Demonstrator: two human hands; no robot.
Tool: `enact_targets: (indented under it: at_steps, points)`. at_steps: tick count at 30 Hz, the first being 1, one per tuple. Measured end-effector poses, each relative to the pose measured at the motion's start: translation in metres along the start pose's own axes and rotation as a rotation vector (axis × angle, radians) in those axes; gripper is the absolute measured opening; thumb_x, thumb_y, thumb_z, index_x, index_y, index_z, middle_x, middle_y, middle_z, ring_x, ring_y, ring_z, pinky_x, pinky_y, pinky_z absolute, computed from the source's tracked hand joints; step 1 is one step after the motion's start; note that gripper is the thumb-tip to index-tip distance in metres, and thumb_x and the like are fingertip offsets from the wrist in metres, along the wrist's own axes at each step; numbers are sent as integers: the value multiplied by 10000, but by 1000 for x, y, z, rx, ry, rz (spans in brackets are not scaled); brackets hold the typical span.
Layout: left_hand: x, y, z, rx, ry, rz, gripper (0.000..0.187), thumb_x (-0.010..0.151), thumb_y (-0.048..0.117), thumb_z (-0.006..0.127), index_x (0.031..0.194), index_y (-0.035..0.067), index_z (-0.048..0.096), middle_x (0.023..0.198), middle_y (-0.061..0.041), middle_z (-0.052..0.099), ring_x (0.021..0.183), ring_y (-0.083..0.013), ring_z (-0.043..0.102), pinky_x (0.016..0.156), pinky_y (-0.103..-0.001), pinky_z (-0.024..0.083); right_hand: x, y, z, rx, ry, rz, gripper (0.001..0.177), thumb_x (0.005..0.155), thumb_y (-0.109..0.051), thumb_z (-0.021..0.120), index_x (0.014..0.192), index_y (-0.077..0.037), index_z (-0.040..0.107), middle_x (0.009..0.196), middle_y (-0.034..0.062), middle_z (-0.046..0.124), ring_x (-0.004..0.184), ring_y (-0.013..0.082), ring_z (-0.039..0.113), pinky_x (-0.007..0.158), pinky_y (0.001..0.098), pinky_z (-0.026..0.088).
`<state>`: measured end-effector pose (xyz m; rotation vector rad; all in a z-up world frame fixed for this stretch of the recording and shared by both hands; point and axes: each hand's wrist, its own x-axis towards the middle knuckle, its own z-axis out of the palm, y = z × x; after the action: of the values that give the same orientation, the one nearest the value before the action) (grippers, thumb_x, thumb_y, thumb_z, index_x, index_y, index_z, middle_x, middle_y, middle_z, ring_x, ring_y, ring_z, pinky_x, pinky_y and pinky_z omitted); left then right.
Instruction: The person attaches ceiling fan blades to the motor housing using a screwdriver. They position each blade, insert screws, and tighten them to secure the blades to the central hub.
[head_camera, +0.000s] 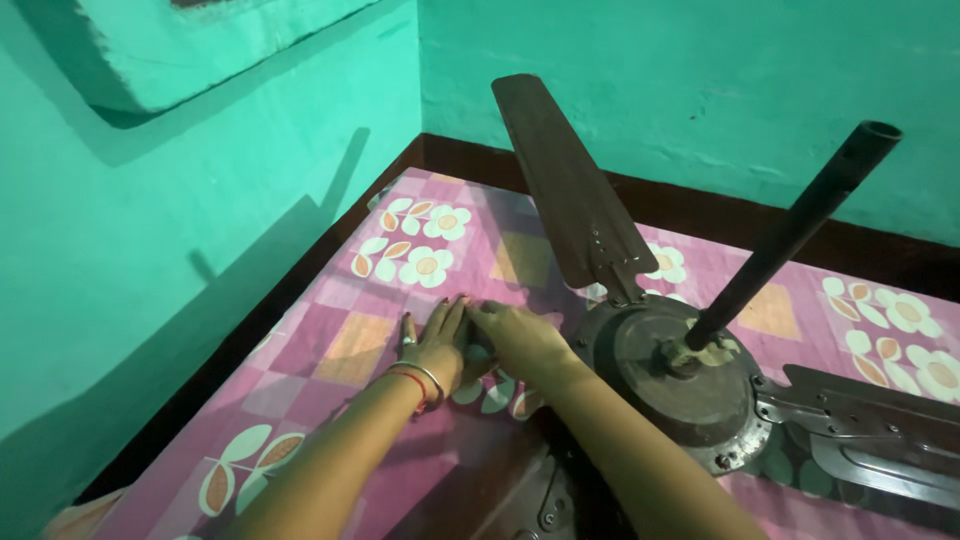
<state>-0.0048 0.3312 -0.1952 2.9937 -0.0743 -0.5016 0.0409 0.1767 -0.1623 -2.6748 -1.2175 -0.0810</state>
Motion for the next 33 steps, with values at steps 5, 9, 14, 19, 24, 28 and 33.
enact_targets:
  at_steps: [5, 9, 14, 19, 24, 28, 33]
  points:
    - [3, -1, 3, 11, 48, 18, 964, 975, 656, 420, 1659, 173, -56, 1743, 14, -159, 1603, -235, -128, 1210, -708, 8, 6, 5, 7, -141, -174, 180, 234, 811, -74, 777, 1038, -48, 725, 1107, 148, 716, 1035, 306, 728, 878, 396, 601]
    - [9, 0, 5, -46, -1, -27, 958, 984, 703, 389, 1648, 196, -79, 1734, 49, -167, 1602, -196, -141, 1238, -695, -4, -7, -2, -6, -115, -98, 226, 272, 772, -146, 827, 994, -27, 723, 1083, 155, 708, 1008, 313, 718, 850, 404, 589]
    - [12, 0, -2, 230, 45, 27, 1039, 879, 207, 644, 1665, 186, -35, 1754, 19, -160, 1586, -226, -113, 1192, -674, 109, -52, -7, -36, 27, 117, 164, 240, 824, -48, 719, 1060, -68, 756, 1084, 163, 729, 918, 347, 738, 792, 425, 605]
    - [-11, 18, -37, -182, 219, 21, 488, 968, 472, 653, 1295, 113, 614, 1349, -133, 578, 1263, -302, 551, 1044, -494, 472, -147, 12, -67, 21, 393, 16, 185, 929, -149, 704, 1063, -31, 752, 984, 163, 754, 806, 316, 756, 697, 396, 625]
    - [-50, 81, -73, -546, 609, 139, 225, 916, 318, 651, 917, 142, 792, 862, -111, 774, 773, -312, 754, 710, -435, 595, -231, 59, -98, 116, 577, 79, 220, 908, -127, 730, 1103, -36, 776, 1058, 148, 779, 809, 235, 786, 673, 338, 660]
    - [-81, 152, -69, -544, 809, 555, 199, 908, 257, 655, 860, 114, 785, 888, -107, 769, 761, -312, 734, 673, -443, 581, -274, 84, -116, 148, 620, 369, 227, 897, -108, 746, 1109, -31, 775, 1010, 146, 786, 753, 185, 787, 628, 315, 637]
    - [-120, 232, -18, -19, 499, 1015, 118, 883, 173, 634, 857, 111, 730, 902, -120, 714, 850, -304, 727, 697, -448, 592, -293, 99, -119, 274, 522, 444, 258, 873, -78, 732, 1126, -71, 783, 970, 127, 781, 610, 185, 733, 564, 325, 578]
